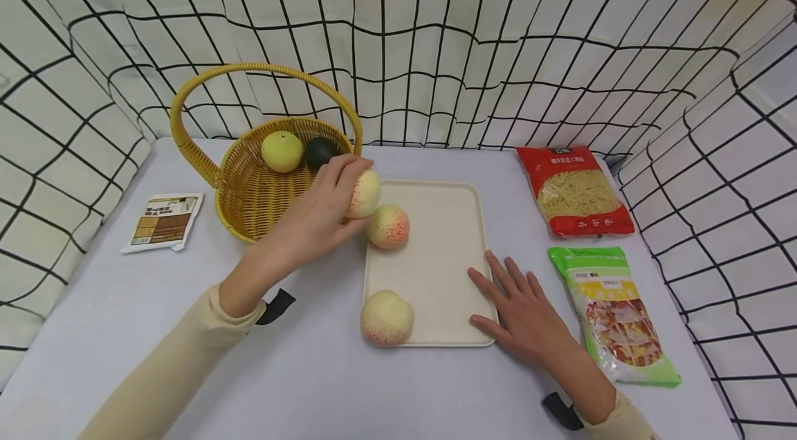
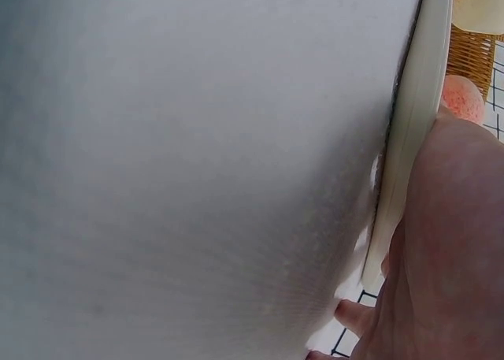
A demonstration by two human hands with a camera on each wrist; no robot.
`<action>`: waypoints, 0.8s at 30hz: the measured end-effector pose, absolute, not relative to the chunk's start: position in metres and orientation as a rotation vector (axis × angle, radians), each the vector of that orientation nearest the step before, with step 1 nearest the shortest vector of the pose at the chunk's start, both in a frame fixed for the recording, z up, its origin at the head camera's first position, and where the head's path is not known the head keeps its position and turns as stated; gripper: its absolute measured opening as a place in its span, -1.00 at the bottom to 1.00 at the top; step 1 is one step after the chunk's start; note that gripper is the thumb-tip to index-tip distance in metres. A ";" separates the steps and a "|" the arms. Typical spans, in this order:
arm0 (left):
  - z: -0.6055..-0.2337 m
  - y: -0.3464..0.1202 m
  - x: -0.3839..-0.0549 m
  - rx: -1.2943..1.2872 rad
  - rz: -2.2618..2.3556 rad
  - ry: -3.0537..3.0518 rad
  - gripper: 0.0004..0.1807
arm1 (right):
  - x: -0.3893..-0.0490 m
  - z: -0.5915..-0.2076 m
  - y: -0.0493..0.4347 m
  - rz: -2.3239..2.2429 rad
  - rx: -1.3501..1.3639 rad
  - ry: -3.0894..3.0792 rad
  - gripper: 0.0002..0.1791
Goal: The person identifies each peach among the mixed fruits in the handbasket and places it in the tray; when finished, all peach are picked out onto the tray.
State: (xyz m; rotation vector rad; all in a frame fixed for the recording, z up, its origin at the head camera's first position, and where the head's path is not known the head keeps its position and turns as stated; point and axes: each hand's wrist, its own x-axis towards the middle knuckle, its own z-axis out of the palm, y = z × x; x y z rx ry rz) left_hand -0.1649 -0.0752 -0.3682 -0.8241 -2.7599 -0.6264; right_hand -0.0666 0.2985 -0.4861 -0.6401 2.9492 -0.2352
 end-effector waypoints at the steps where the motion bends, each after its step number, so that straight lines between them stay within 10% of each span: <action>1: -0.369 -0.074 -0.165 -0.828 -0.630 -2.765 -0.12 | -0.067 -0.486 0.298 -0.239 -0.640 2.948 -0.11; 24: -0.387 -0.028 -0.175 -0.969 -0.672 -2.829 -0.13 | -0.066 -0.484 0.298 -0.234 -0.629 2.947 -0.10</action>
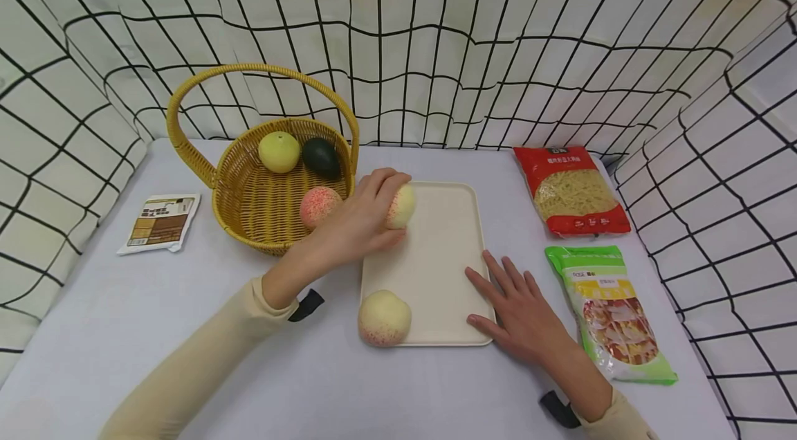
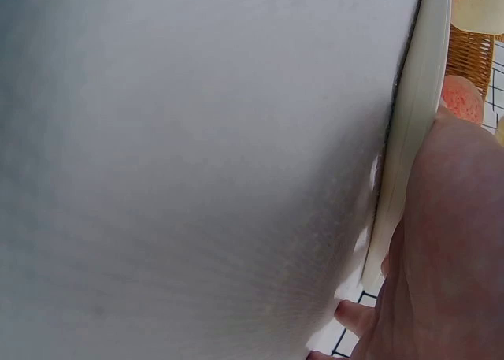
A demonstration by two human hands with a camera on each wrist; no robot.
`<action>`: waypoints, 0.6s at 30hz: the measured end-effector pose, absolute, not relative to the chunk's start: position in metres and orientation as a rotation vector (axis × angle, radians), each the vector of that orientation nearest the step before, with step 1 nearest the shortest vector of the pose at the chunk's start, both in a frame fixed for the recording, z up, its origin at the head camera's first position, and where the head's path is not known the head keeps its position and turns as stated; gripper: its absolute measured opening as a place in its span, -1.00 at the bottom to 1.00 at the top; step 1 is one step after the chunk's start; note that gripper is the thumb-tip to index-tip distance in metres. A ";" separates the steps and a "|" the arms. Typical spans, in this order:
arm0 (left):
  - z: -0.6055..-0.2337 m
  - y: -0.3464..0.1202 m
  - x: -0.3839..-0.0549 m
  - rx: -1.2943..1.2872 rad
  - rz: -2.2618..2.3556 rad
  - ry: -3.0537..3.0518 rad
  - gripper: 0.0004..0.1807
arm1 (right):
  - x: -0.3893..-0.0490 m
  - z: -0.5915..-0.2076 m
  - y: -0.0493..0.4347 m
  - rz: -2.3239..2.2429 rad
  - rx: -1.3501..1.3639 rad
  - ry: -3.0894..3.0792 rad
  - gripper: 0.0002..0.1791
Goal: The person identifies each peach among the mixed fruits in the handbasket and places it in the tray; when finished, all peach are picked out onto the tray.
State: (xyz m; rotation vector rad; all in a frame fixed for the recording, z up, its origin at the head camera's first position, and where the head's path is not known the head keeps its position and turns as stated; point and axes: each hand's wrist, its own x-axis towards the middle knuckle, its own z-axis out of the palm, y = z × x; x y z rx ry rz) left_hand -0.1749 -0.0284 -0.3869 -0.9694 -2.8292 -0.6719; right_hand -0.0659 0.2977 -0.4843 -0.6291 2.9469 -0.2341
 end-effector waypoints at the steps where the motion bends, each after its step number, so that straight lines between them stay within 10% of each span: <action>1: -0.388 -0.026 -0.176 -0.982 -0.667 -2.828 -0.13 | -0.066 -0.484 0.298 -0.232 -0.628 2.947 -0.10; 18: -0.409 0.018 -0.184 -1.134 -0.620 -2.830 -0.16 | -0.066 -0.483 0.297 -0.220 -0.628 2.948 -0.12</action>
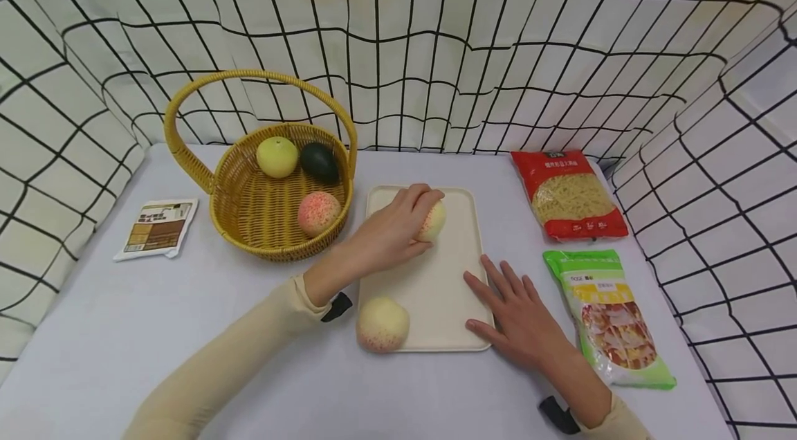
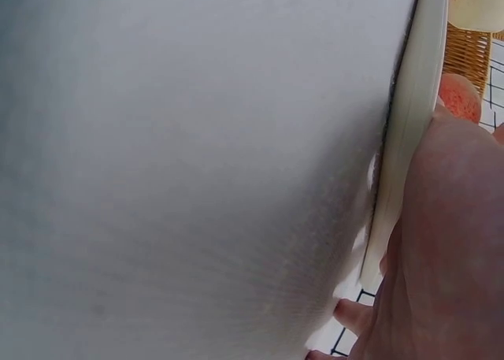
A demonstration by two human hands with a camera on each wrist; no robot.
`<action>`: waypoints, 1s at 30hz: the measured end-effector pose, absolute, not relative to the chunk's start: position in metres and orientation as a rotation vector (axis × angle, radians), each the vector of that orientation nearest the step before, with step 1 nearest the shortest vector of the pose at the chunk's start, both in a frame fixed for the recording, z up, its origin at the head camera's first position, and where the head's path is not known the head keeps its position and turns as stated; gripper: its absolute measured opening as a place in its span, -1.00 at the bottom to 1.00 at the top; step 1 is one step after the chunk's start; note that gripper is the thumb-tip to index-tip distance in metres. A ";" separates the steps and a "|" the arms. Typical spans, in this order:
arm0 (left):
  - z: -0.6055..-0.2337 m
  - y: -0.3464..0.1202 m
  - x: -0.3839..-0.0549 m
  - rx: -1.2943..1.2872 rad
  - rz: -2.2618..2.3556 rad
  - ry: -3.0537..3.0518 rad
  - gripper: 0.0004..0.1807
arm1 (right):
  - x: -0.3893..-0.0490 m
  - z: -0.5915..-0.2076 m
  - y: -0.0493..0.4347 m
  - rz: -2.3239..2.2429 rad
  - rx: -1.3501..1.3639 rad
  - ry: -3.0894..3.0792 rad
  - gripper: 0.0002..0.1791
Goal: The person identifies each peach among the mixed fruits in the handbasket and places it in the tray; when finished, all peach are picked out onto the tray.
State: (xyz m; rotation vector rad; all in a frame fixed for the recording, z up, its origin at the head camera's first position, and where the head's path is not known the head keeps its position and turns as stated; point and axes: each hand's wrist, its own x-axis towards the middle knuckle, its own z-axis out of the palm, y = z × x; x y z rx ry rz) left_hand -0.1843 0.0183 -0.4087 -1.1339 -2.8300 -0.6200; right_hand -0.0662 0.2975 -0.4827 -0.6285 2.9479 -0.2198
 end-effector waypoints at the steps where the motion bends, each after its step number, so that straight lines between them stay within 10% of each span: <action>1: -0.410 0.020 -0.185 -1.136 -0.609 -2.830 -0.17 | -0.066 -0.483 0.298 -0.219 -0.630 2.950 -0.12; 30: -0.442 0.041 -0.195 -1.121 -0.304 -2.830 -0.23 | -0.066 -0.487 0.300 -0.241 -0.633 2.966 -0.11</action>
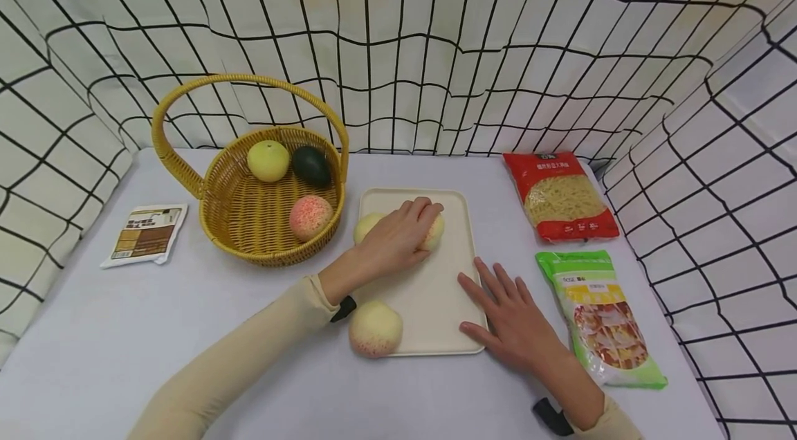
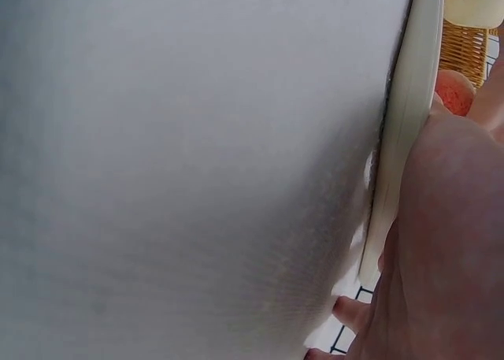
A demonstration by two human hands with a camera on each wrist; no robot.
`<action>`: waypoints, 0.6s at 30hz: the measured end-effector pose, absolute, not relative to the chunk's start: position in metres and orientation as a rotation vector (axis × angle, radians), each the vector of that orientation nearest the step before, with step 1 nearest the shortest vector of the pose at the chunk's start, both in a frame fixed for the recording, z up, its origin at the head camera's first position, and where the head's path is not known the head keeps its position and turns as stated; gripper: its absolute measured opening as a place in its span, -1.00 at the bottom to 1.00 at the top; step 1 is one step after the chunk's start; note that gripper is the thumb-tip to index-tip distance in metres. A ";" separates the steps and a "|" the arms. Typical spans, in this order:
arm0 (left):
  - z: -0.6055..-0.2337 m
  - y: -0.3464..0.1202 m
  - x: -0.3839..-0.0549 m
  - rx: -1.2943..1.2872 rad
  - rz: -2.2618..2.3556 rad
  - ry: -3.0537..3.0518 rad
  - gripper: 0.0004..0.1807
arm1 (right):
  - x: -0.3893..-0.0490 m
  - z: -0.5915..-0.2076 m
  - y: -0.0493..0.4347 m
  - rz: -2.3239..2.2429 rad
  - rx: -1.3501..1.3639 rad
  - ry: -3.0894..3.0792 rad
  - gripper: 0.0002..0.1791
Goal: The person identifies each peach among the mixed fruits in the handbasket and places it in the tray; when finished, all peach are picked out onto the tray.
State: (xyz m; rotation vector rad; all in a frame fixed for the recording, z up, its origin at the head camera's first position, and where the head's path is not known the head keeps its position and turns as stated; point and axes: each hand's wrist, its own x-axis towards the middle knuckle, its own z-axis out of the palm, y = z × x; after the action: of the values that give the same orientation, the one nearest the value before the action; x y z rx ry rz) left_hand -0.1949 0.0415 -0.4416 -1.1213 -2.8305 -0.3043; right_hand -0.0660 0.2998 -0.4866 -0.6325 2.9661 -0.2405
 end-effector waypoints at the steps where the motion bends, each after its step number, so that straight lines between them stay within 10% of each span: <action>1: -0.441 0.042 -0.195 -1.119 -0.286 -2.828 -0.23 | -0.066 -0.487 0.300 -0.237 -0.635 2.966 -0.11; 18: -0.442 0.046 -0.197 -1.116 -0.172 -2.860 -0.25 | -0.066 -0.488 0.301 -0.233 -0.623 2.952 -0.10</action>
State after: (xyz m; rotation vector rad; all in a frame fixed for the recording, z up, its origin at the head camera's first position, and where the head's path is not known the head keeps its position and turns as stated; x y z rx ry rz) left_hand -0.1968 0.0463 -0.4422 -1.1157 -2.8600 -0.1720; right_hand -0.0662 0.3006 -0.4876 -0.6228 2.9522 -0.2334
